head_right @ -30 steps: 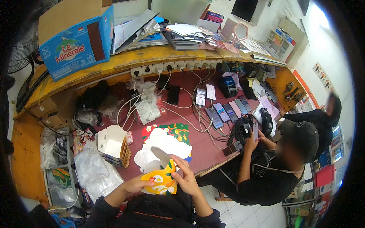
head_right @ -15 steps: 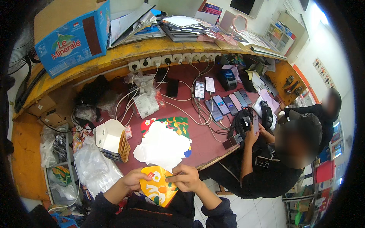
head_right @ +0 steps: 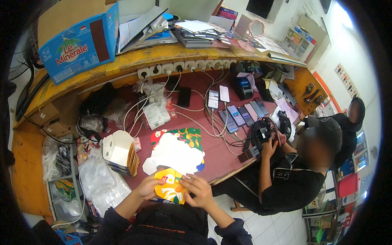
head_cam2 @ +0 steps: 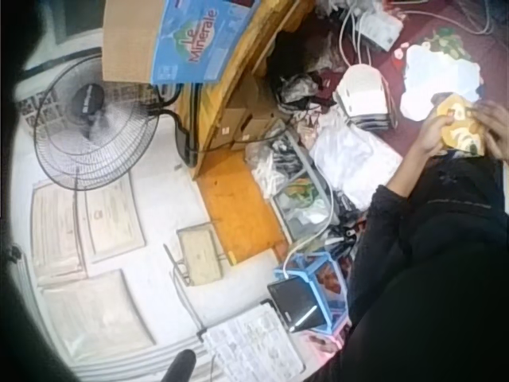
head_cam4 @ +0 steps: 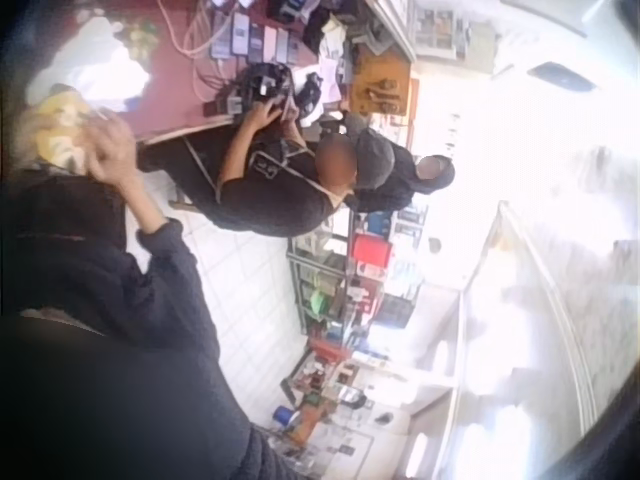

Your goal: The person assembles small, colorful paper boxes by folding and interlocking pre-cut flaps. They handle each box one at a time, folding edges and snapping tabs into place, then stacking the finished boxes on the counter.

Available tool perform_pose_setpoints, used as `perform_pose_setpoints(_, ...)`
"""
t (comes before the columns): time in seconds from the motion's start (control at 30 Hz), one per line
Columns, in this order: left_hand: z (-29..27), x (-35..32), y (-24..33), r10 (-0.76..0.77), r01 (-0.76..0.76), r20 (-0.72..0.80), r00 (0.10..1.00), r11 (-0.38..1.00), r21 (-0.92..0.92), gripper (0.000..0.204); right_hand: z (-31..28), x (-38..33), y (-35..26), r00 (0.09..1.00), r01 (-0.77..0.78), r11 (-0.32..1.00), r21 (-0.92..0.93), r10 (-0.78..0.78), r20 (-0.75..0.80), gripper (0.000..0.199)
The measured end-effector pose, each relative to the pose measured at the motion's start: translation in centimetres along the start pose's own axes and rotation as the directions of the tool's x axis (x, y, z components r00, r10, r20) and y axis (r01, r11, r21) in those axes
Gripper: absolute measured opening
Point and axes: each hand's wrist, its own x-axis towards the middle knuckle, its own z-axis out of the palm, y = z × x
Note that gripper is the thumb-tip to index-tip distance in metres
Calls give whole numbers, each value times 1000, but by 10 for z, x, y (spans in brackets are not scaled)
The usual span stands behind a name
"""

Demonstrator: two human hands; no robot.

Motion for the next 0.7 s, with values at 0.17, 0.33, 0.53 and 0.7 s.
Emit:
perform_pose_setpoints(0.17, -1, 0, 7, -174, 174, -8, 985, 983, 59, 46, -17, 13, 1, 992, -108, 987, 119, 114, -46, 32)
perform_pose_setpoints(0.33, -4, -12, 7, -265, 265, 8, 964, 964, 15, 42, -31, 26, -4, 987, 125, 984, 127, -136, 88, 21)
perform_pose_setpoints(0.53, 4, -20, 7, -135, 133, -16, 991, 987, -92, 46, -14, 23, -12, 998, 67, 989, 130, -64, -31, 23)
perform_pose_setpoints(0.7, 12, -13, 8, 38, -44, -45, 998, 988, -151, 43, 7, 7, -19, 996, 15, 1000, -6, -15, -91, 38)
